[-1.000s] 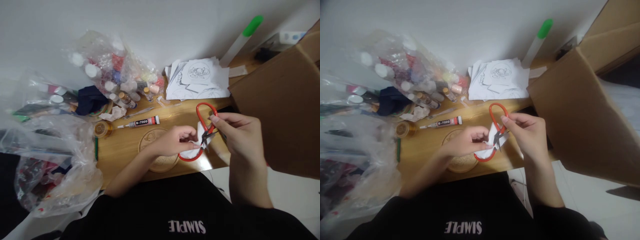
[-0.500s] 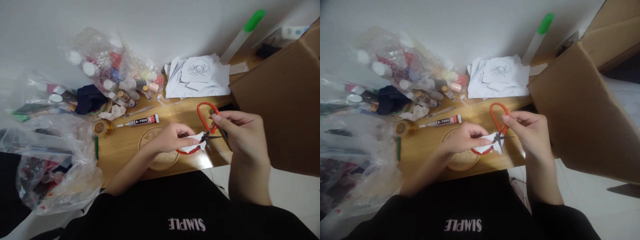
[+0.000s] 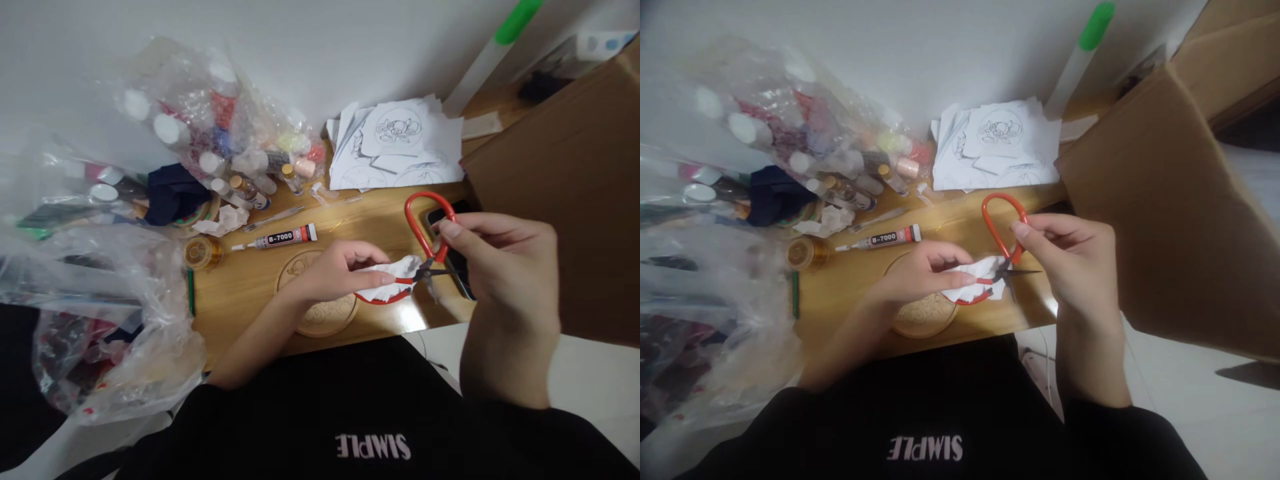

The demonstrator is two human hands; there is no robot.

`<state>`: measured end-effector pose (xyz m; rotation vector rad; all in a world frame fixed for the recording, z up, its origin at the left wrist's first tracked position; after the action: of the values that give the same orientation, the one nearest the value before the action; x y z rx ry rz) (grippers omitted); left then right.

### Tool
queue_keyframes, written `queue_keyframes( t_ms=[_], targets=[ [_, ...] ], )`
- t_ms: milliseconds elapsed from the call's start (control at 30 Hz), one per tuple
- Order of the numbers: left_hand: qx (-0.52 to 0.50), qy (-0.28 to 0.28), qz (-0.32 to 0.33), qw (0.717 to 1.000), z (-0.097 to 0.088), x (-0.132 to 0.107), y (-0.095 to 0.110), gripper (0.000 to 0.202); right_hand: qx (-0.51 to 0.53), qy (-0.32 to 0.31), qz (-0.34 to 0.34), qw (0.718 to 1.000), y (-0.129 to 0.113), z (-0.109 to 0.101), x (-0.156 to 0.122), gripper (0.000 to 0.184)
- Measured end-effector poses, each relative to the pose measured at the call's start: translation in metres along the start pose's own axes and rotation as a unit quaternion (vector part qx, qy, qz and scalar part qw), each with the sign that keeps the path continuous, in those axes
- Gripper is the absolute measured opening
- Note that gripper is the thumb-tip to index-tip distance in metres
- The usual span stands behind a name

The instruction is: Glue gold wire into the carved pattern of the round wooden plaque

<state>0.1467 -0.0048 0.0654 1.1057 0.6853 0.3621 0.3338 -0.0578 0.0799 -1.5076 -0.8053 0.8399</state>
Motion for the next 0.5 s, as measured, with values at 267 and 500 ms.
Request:
queue_keyframes(
  t_ms=[267, 500],
  targets=[
    [0.057, -0.02, 0.042, 0.997, 0.0045, -0.0034, 0.0051, 0.006, 0.017, -0.031, 0.019, 0.999, -0.0004, 0.0025, -0.0009, 0.007],
    [0.095, 0.022, 0.075, 0.992, 0.0076, -0.0087, 0.0089, 0.007, 0.065, -0.041, 0.048, 0.996, -0.0009, 0.0002, 0.0015, 0.008]
  ],
)
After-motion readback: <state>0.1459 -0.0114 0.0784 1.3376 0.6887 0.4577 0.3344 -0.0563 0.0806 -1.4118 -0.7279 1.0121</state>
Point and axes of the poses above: each hand's wrist, its own x-axis towards the middle knuckle, its own z-axis out of the palm, y = z × x, the point moved 1 cm from there along x, towards the middle knuckle, and after that the axes turned 1 degree about y, right-handed, at the moved point
